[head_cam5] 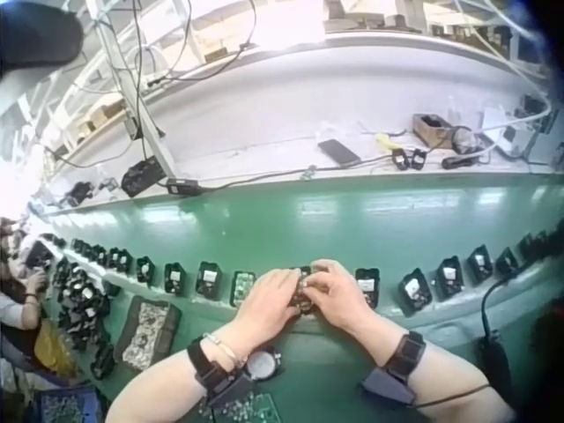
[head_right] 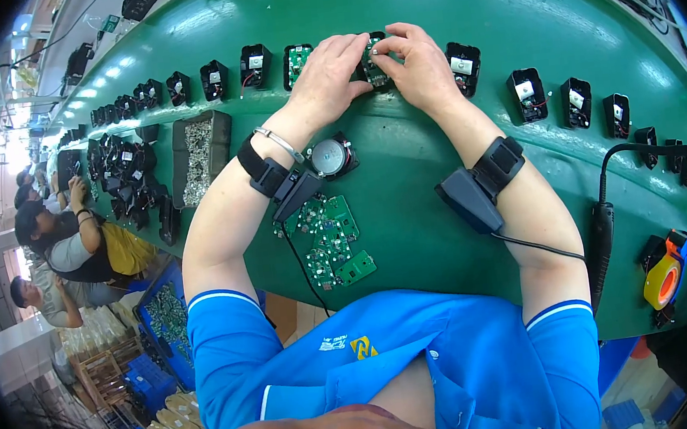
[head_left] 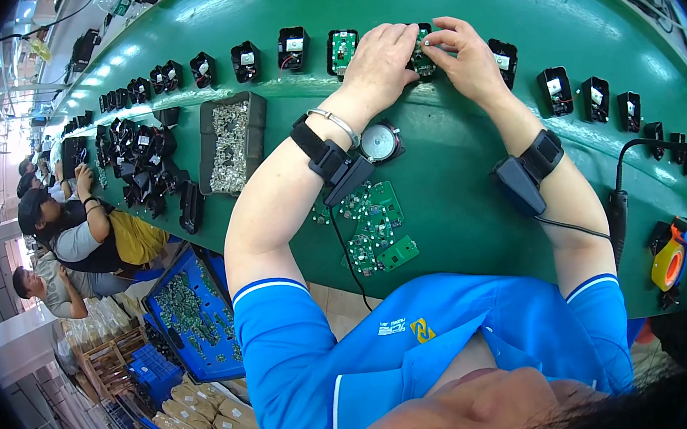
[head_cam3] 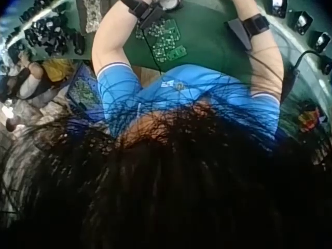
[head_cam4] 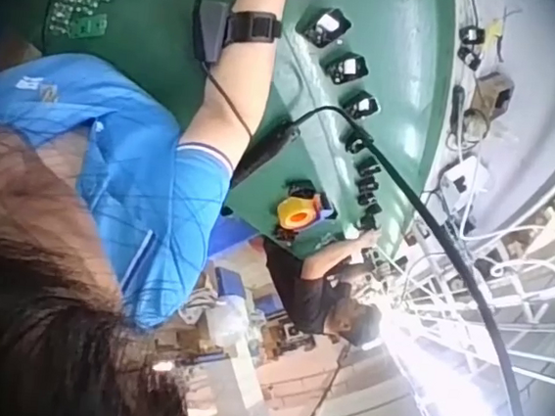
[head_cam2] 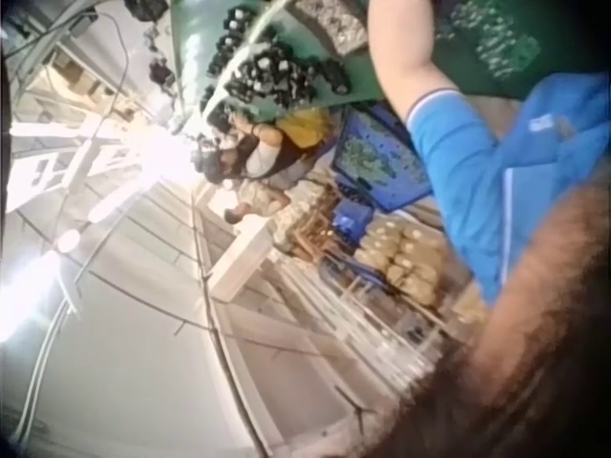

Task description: The person picks up a screw and uses a power screwdriver to fasten it into a black housing. They then pick up a circuit board from a tray and place it into another black housing.

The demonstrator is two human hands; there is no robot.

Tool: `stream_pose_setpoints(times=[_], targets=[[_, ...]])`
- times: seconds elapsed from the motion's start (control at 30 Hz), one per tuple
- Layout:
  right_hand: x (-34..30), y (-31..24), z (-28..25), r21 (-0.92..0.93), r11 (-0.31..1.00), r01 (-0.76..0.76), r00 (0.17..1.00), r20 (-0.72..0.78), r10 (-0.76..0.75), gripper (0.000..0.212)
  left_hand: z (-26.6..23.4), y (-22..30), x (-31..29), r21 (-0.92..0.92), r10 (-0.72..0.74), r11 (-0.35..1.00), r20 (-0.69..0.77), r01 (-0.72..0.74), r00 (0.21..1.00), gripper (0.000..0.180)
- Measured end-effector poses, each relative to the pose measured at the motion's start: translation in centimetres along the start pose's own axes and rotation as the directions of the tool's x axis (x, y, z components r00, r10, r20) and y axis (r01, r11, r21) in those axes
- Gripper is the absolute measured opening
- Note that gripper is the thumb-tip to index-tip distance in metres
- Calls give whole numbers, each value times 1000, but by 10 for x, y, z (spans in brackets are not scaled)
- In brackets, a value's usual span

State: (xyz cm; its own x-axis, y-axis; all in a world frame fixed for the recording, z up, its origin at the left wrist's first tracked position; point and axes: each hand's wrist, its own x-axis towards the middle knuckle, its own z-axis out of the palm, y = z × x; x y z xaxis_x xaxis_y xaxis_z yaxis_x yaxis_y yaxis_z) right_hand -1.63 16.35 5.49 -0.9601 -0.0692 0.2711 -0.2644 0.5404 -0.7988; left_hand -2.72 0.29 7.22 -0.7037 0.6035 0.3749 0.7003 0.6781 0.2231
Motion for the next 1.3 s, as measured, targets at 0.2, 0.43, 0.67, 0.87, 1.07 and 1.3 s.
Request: stream_pose_setpoints(times=[0.2,0.43,0.67,0.87,1.07,1.3], targets=[[9,-1,-4,50,996,-67,992,114,61,16,-6,3,2,-82,-67,994,84,74,994,64],[11,-3,-3,28,997,-72,989,129,68,17,-5,9,8,8,-147,989,60,147,987,69],[15,6,1,56,998,-4,998,66,0,18,-2,-5,12,-86,-63,993,135,75,989,65],[17,1,0,-4,1000,-26,995,100,26,15,-9,-12,13,-83,-38,995,185,54,982,62],[15,5,5,166,981,-104,993,76,93,34,-12,-6,15,-49,-106,992,229,120,968,63],[17,-1,8,-4,992,-126,979,159,125,46,-13,-13,8,-172,-118,974,180,149,977,65]])
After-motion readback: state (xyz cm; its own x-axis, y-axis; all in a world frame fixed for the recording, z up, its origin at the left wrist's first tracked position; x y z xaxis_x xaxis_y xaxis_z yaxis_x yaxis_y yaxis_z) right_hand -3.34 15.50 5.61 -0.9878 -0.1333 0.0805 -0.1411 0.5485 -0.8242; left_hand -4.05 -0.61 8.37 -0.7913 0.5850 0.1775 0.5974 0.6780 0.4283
